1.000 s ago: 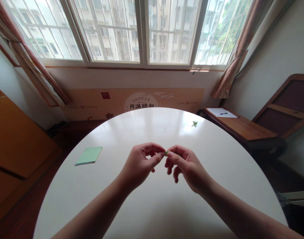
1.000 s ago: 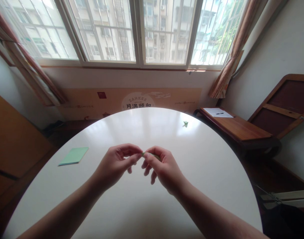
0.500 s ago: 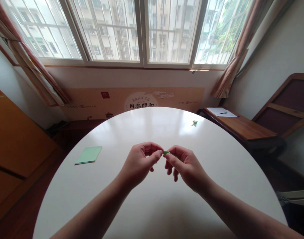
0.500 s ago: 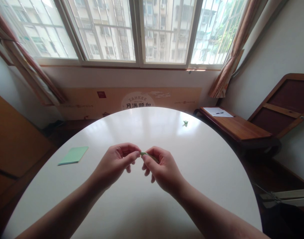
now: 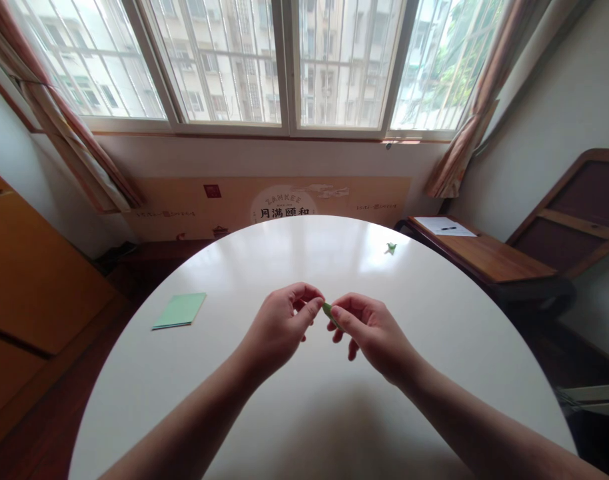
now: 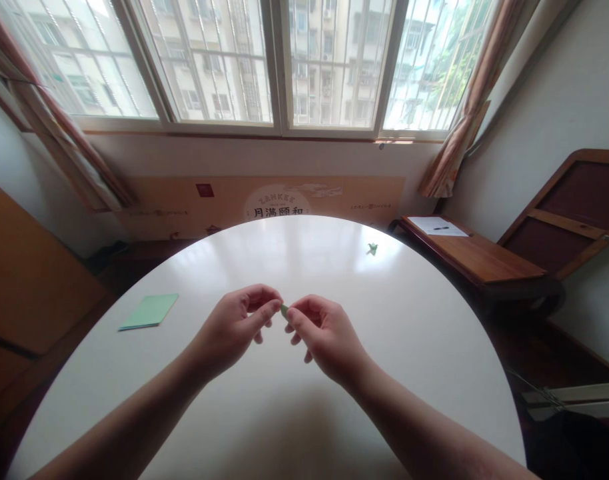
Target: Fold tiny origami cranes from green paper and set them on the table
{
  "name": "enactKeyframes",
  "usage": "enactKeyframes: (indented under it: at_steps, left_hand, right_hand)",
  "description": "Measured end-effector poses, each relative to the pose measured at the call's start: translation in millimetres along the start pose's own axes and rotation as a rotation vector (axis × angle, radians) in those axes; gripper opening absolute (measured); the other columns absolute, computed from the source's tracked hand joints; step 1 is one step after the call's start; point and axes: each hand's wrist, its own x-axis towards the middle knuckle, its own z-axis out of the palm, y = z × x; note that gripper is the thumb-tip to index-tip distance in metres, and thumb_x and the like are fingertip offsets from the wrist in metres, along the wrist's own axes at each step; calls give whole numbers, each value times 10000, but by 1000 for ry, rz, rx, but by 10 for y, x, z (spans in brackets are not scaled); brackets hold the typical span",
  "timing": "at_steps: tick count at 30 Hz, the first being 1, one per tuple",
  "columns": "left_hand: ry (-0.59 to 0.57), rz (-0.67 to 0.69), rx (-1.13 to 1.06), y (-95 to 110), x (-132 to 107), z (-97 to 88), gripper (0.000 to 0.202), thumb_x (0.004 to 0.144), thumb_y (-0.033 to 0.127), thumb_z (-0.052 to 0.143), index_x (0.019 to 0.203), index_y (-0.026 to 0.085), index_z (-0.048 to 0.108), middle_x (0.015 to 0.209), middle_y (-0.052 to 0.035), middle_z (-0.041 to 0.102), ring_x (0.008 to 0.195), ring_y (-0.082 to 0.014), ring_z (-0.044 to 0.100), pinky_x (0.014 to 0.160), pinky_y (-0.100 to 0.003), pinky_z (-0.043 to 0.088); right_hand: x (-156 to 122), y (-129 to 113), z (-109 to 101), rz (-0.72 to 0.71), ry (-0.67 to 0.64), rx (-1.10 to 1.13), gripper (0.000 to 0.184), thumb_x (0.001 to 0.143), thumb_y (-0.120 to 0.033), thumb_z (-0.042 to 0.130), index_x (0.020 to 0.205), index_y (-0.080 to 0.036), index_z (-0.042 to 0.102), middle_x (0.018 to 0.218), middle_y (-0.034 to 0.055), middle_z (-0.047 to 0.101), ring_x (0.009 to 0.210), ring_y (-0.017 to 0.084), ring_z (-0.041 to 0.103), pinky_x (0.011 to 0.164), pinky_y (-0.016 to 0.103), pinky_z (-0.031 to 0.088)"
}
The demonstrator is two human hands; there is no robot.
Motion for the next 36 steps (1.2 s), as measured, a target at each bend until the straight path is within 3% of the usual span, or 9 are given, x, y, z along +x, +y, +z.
enactKeyframes:
  at_steps: [4, 8, 13, 16, 27, 36]
  left_hand:
    - [13, -12, -63, 19, 12, -10, 228, 879, 353, 608, 947, 144, 670, 723, -28, 649, 630, -146, 594, 443, -205, 508]
    - [94, -39, -118, 51, 10, -21, 271, 898, 384, 570, 959, 144, 679, 866, -64, 673, 655, -146, 589, 400, -192, 486]
    - [-17, -39, -29, 81, -28, 8, 273, 886, 397, 613, 850, 145, 711, 658, -19, 613, 600, -135, 557, 421, -185, 487]
    - [-62, -6, -34, 90, -44, 33, 270, 869, 399, 638, 893, 146, 730, 724, -41, 665, 630, -145, 565, 420, -190, 490]
    - [-7, -27, -26, 92, -51, 31, 229, 862, 344, 604, 793, 139, 681, 629, 10, 592, 535, -104, 523, 403, -175, 470]
    - [-47, -60, -78, 41, -6, 36, 218, 858, 335, 611, 797, 138, 681, 627, 13, 566, 550, -111, 520, 382, -173, 467]
  right_hand:
    - [6, -1, 7, 10, -20, 14, 300, 861, -459, 668, 872, -160, 690, 717, 41, 655, 657, 170, 614, 401, 197, 457]
    - [6, -40, -2, 26, 43, 129, 276, 844, -435, 698, 793, -165, 679, 735, 42, 650, 684, 167, 596, 425, 200, 462]
    - [11, -64, -16, 24, 109, 234, 272, 808, -438, 741, 763, -172, 706, 718, 28, 615, 674, 150, 541, 467, 212, 473]
    - [20, -53, -13, 14, 116, 248, 272, 785, -438, 766, 753, -171, 729, 669, 18, 590, 651, 141, 516, 472, 211, 465]
    - [5, -61, -10, 62, 71, 193, 321, 764, -456, 775, 910, -170, 781, 816, 77, 706, 704, 165, 569, 453, 209, 470]
    - [21, -23, -1, 55, 46, 120, 269, 777, -417, 752, 806, -150, 728, 750, 54, 671, 661, 152, 571, 421, 193, 450]
